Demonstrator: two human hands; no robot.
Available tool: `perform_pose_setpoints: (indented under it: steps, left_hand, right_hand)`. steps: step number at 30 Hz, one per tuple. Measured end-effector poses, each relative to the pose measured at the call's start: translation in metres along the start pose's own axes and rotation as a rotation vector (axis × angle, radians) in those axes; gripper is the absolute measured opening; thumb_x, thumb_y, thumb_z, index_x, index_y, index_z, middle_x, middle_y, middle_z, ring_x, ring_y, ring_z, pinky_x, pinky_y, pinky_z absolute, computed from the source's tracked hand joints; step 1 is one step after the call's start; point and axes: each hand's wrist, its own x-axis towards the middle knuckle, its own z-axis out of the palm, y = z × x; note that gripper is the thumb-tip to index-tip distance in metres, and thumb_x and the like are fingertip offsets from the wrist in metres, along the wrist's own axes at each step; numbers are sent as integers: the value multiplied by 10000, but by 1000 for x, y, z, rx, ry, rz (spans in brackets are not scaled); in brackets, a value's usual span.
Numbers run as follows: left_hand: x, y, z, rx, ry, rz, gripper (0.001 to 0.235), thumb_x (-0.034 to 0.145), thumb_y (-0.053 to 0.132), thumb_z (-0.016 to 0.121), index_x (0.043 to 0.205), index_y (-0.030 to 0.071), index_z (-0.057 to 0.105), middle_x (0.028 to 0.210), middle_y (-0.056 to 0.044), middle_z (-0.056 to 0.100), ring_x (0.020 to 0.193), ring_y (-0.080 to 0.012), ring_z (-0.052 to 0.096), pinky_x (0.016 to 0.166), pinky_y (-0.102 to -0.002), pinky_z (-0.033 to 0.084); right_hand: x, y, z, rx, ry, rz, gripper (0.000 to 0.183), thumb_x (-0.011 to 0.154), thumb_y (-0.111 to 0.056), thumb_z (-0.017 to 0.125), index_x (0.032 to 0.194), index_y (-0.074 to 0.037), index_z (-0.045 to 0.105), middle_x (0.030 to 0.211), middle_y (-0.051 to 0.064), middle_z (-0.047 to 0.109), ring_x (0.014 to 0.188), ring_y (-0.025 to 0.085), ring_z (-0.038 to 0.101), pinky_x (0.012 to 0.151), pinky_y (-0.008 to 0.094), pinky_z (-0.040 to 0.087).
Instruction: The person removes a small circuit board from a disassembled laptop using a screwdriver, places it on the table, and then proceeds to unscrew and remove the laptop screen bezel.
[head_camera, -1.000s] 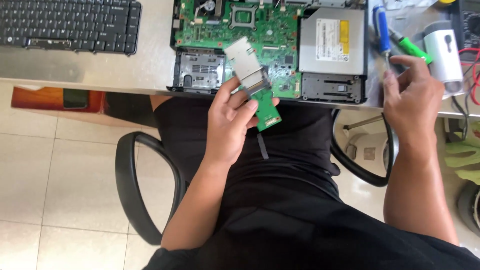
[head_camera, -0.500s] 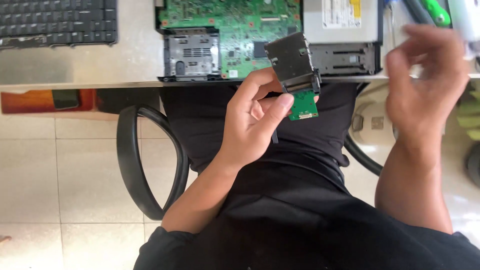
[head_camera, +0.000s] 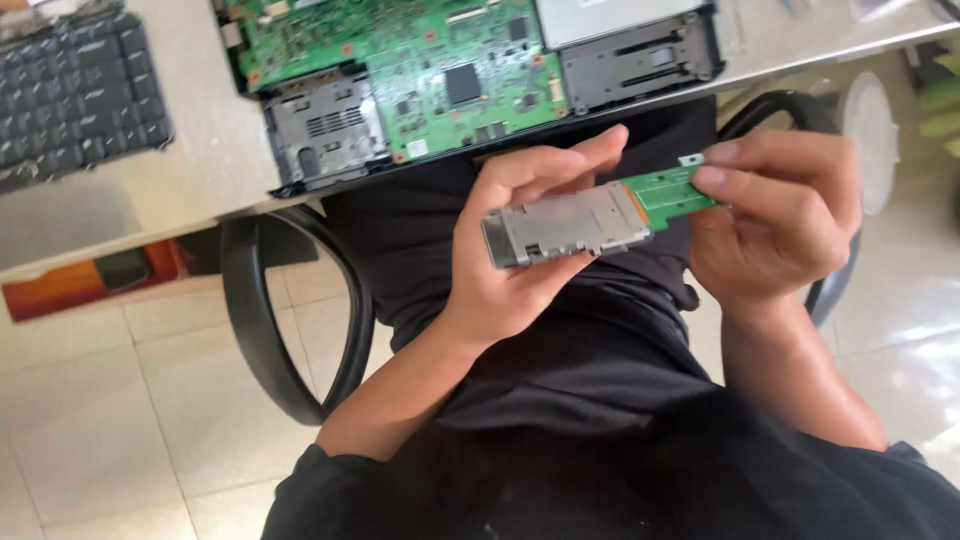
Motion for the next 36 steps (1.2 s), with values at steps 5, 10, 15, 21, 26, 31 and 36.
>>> perform_pose_setpoints:
  steps: [5, 10, 15, 21, 26, 31, 36]
  left_hand:
    - [-3, -16, -3, -146, 0, -75, 576, 957, 208, 843, 1415, 91, 514, 1394, -151, 643, 1435, -439, 584, 1254, -519, 524]
    - [-3, -19, -5, -116, -16, -13, 481, 999, 259, 808, 1380, 105, 557, 1323, -91, 659, 1397, -469, 600, 1205, -528, 545]
    - [-4, -19, -5, -119, 4, -45, 483, 1090, 256, 703, 1456, 34, 481, 1475, -177, 567, 1497, -491, 510, 1282, -514, 470]
    - [-2, -1, 3, -48, 61, -149, 570, 1105, 301, 577, 1558, 33, 358, 1475, -324, 549, 1263, -508, 661, 1174, -558, 559]
    - [-3, 0, 4, 215, 259, 128, 170, 1069, 123, 613, 1201, 19, 589, 1296, -270, 655, 1285, -379, 659, 1050, -382, 629]
    - [-4, 31, -6, 697, 282, 502, 106, 1061, 122, 624, 1144, 57, 614, 1222, -177, 644, 1194, -286, 680, 939, -321, 699]
    - [-13, 50, -8, 1177, 459, 856, 141, 987, 29, 716, 1065, 140, 677, 1097, -55, 672, 976, -255, 647, 850, -333, 616]
  right_hand:
    - [-6, 10, -4, -85, 200, -78, 114, 1014, 96, 753, 975, 7, 694, 1031, 257, 534, 781, 355, 609, 593, 410, 490]
    - [-8, 2, -9, 6, 117, 24, 114, 1050, -73, 718, 1008, 24, 674, 1161, 234, 432, 937, 366, 570, 790, 486, 631]
    - [-25, -11, -10, 316, 104, 606, 526, 968, -312, 743, 1293, 31, 515, 1154, 176, 598, 992, 198, 634, 872, 261, 543]
    - [8, -23, -2, 456, 20, 684, 471, 1038, -29, 706, 1401, 24, 411, 878, 144, 541, 796, 246, 690, 765, 331, 656]
    - [18, -20, 9, 444, 7, 471, 231, 1078, 15, 653, 1195, 6, 455, 1079, 250, 592, 891, 323, 714, 763, 340, 638]
    - [39, -10, 30, 497, 46, 66, 196, 1061, 194, 507, 1129, 24, 437, 1113, 293, 527, 952, 376, 668, 831, 465, 676]
    - [57, -8, 46, 410, 180, -214, 345, 889, 240, 471, 1067, -43, 554, 1086, 238, 474, 812, 325, 585, 759, 497, 682]
